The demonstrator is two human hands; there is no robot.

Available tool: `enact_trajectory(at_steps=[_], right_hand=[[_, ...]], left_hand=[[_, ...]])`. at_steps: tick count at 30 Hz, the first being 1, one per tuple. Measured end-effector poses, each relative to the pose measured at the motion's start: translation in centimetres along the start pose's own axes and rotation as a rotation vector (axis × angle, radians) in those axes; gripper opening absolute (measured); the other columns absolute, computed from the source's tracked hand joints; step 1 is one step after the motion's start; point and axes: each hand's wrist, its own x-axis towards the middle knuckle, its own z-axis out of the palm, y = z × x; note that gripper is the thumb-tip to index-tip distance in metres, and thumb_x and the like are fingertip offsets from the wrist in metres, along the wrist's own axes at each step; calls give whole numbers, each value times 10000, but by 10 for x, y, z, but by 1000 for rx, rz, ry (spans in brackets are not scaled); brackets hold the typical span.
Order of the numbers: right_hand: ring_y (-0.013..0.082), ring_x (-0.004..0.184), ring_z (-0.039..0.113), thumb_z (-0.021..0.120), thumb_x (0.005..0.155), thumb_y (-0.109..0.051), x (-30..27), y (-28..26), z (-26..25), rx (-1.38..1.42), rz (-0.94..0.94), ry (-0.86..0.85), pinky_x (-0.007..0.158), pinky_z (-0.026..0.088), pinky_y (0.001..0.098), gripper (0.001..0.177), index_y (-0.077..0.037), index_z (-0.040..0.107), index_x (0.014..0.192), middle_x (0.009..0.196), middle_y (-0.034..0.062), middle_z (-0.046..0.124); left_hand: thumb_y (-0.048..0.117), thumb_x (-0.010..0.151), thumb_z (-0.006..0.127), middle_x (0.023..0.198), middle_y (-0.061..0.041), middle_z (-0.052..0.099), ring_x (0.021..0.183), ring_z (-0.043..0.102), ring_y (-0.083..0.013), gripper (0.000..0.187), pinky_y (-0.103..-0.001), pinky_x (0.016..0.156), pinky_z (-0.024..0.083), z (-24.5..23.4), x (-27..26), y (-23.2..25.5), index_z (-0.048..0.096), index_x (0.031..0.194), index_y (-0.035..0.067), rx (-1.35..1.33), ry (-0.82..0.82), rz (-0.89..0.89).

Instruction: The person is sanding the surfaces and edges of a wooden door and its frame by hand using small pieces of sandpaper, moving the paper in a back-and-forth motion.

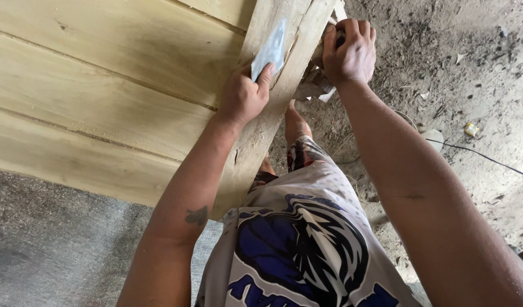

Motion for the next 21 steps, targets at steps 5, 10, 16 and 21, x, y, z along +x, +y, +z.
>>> enact_trajectory(at_steps=[5, 10, 16, 21], right_hand=[[299, 1054, 584, 588, 1083, -356, 1, 4, 2, -22, -59, 32, 790, 557, 432, 276, -86, 645, 1092, 1119, 160, 606], [298, 1056, 589, 594, 1075, -353, -2, 2, -1, -27, -39, 28, 816, 548, 455, 274, -84, 646, 1087, 1106, 149, 610], [308, 1090, 588, 585, 1065, -342, 1, 0, 0, -11, -46, 44, 827, 565, 455, 261, -90, 652, 1090, 1144, 156, 611], [303, 1090, 584, 568, 1063, -352, -1, 2, 0, -4, -15, 8, 792, 574, 459, 280, -84, 645, 1092, 1146, 167, 605]], left_hand=[[141, 1088, 581, 915, -179, 758, 692, 754, -251, 233, -339, 557, 614, 0, -4, 5, 717, 1117, -45, 10, -23, 57], [122, 1089, 584, 959, -159, 760, 817, 762, -290, 194, -365, 714, 630, -8, -10, 14, 715, 1117, -18, 54, 26, 164], [109, 1050, 615, 893, -176, 761, 722, 749, -277, 178, -370, 637, 609, -12, -14, 14, 732, 1036, -25, 41, -17, 33], [105, 1042, 605, 839, -194, 752, 673, 740, -270, 199, -378, 580, 591, -14, -26, 17, 730, 1013, -47, -1, -33, -30]])
